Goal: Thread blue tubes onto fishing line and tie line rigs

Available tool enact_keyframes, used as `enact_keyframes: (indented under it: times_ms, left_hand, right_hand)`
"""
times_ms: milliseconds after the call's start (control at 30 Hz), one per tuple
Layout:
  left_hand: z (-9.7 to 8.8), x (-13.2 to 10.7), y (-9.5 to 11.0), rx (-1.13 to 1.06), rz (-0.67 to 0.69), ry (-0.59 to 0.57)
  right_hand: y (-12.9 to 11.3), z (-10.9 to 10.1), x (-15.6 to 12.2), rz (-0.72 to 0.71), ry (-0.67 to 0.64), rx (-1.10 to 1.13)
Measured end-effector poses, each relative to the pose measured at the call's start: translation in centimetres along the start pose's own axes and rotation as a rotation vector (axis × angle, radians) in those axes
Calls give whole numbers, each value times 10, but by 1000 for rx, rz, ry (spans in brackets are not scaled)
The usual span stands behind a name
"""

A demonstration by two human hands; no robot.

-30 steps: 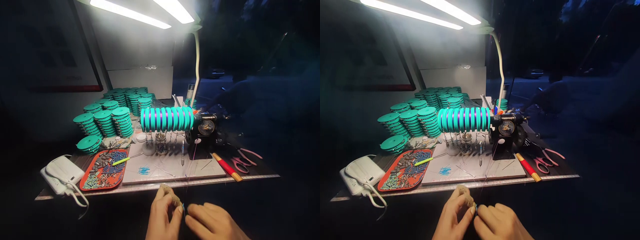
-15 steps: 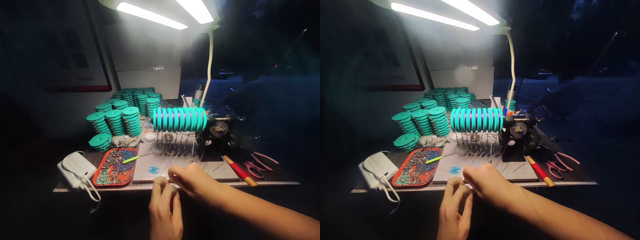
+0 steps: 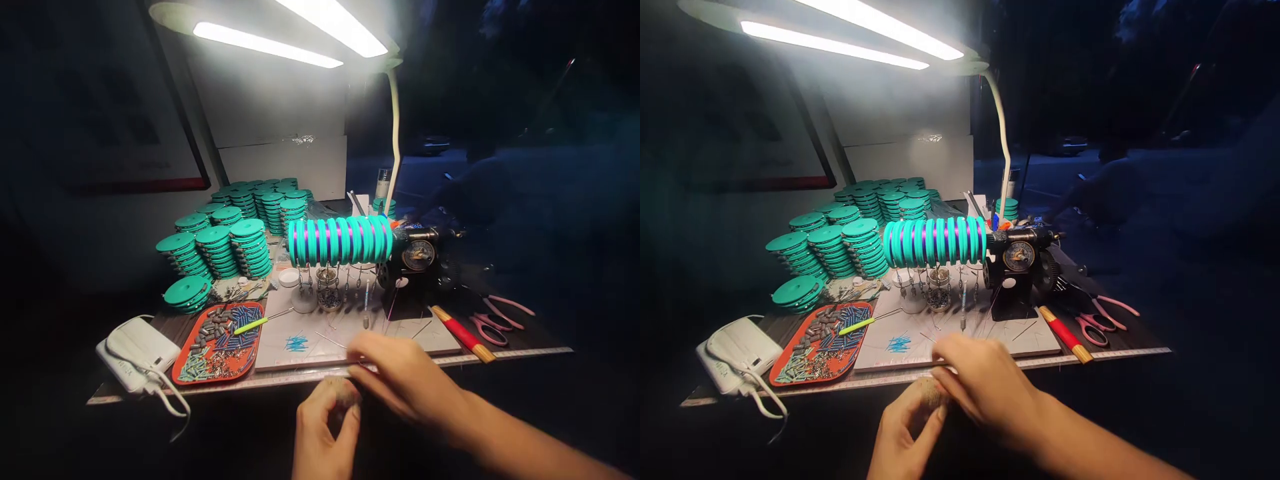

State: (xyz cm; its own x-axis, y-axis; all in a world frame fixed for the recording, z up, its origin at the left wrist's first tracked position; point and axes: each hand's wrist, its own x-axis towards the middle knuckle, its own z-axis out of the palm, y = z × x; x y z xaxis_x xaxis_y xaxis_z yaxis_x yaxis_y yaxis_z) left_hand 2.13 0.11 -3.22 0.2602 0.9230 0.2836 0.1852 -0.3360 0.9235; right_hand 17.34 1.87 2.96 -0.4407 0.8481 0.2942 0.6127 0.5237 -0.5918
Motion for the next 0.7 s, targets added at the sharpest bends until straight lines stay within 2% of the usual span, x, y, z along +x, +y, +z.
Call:
enact_keyframes:
  times_ms: [33, 67, 133, 233, 300, 367, 433, 500, 533, 567, 633, 700]
  left_hand:
    - [2, 0, -1, -120, -125, -16]
    - [5, 1, -3, -234, -225, -31]
    - [10, 2, -5, -407, -334, -75]
    - [16, 2, -5, -525, -384, -75]
    - [17, 2, -4, -555, -424, -61]
    - [17, 2, -4, -591, -488, -99]
    - [17, 5, -4, -654, -568, -196]
    - [17, 10, -2, -736, -685, -308]
    - [18, 13, 0, -773, -757, -344]
    - [19, 16, 2, -800, -828, -365]
    - [22, 21, 6, -803, -920, -397]
    - [24, 24, 11, -739, -903, -429]
  right_hand:
    - [3, 3, -13, 41, 133, 69]
    - [6, 9, -25, 142, 186, 144]
    - [13, 28, -45, 344, 130, 382]
    - [22, 64, -58, 517, 62, 949]
    - [26, 83, -60, 593, 39, 1209]
    - [28, 90, -60, 656, 9, 1389]
    - [31, 86, -61, 701, -9, 1491]
    - [32, 75, -63, 692, 20, 1444]
    - [33, 68, -65, 660, 53, 1337]
    - [33, 62, -67, 602, 98, 1164]
    - [34, 53, -72, 377, 219, 676]
    - [34, 52, -77, 87, 354, 144]
